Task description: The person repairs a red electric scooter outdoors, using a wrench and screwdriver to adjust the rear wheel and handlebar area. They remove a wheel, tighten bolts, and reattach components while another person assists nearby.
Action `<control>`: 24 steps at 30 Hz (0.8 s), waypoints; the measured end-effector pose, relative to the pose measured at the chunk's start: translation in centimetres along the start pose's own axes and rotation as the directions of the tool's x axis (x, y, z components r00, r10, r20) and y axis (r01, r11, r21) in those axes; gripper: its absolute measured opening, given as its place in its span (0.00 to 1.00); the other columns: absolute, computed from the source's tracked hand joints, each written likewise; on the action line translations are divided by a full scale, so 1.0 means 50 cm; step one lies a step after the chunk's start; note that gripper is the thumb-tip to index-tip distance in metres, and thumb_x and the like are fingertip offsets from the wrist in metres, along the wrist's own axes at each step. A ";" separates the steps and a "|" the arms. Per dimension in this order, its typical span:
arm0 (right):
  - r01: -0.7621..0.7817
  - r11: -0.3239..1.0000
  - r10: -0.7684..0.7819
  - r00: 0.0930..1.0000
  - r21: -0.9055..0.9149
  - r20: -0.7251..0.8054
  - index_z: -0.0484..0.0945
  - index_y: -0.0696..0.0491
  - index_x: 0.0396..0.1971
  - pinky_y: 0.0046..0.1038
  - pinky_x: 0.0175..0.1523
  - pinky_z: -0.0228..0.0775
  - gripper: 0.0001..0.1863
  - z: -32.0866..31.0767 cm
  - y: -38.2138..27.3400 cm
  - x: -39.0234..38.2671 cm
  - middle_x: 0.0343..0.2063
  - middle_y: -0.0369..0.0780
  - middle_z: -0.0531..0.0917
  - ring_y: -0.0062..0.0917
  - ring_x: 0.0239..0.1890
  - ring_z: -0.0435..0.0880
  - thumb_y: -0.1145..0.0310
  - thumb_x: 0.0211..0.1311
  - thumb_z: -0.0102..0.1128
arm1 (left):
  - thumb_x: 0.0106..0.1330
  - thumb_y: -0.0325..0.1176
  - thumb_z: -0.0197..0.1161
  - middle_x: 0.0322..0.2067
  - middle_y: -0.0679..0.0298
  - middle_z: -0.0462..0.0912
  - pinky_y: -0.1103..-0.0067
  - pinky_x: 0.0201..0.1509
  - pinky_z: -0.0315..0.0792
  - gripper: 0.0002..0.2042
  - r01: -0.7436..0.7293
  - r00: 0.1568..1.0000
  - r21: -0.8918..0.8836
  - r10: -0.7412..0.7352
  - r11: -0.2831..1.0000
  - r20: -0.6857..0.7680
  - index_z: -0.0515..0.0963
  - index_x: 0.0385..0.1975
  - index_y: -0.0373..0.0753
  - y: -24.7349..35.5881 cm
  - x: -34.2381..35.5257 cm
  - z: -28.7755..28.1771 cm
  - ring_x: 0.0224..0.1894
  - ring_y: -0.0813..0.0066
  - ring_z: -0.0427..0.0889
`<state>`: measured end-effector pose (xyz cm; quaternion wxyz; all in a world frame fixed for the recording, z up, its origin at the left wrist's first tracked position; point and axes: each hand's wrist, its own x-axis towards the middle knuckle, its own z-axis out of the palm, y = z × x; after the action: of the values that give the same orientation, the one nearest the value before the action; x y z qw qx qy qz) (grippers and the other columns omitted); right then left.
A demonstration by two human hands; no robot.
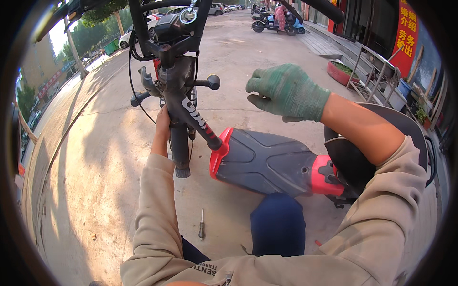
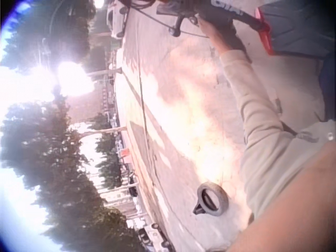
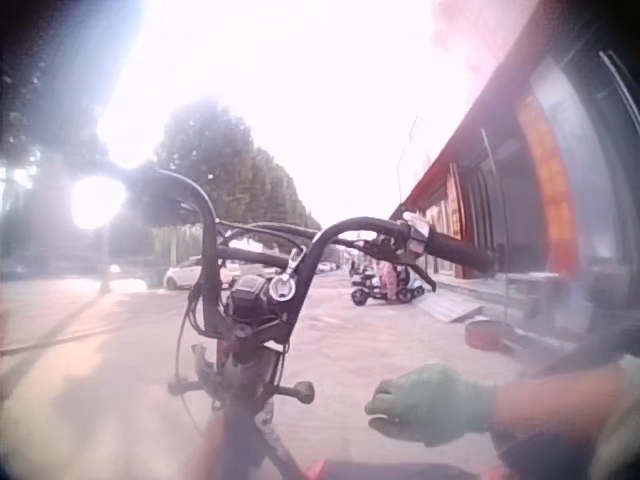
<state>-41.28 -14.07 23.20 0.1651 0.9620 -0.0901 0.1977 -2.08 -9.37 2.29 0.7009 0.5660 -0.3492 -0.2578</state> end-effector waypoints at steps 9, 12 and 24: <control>-0.220 0.975 0.204 0.913 0.005 0.352 0.83 0.48 0.35 0.37 0.47 0.77 0.11 0.017 0.101 -0.047 0.34 0.38 0.86 0.35 0.42 0.85 0.57 0.62 0.61 | 0.76 0.44 0.47 0.42 0.61 0.85 0.77 0.50 0.75 0.20 0.015 0.996 -0.049 -0.019 0.999 -0.087 0.79 0.49 0.34 -0.039 0.036 -0.017 0.44 0.74 0.82; -0.259 0.965 0.248 0.859 -0.037 0.448 0.84 0.48 0.37 0.37 0.48 0.76 0.10 0.011 0.114 -0.068 0.35 0.39 0.86 0.36 0.42 0.85 0.59 0.61 0.62 | 0.76 0.43 0.48 0.42 0.61 0.85 0.76 0.50 0.76 0.19 0.013 0.997 -0.041 -0.016 0.999 -0.080 0.79 0.49 0.34 -0.042 0.039 -0.019 0.43 0.74 0.83; -0.449 0.893 0.321 0.631 -0.005 0.706 0.87 0.50 0.41 0.34 0.50 0.77 0.15 0.016 0.170 -0.099 0.39 0.42 0.88 0.35 0.43 0.86 0.63 0.54 0.67 | 0.75 0.43 0.50 0.43 0.61 0.85 0.76 0.50 0.76 0.19 0.010 0.998 -0.046 -0.012 0.999 -0.056 0.79 0.49 0.34 -0.052 0.057 -0.031 0.44 0.73 0.83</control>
<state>-47.52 -21.72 22.85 -0.0100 0.9333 -0.3317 -0.1374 0.99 -11.16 0.14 0.7218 0.5588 -0.3202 -0.2536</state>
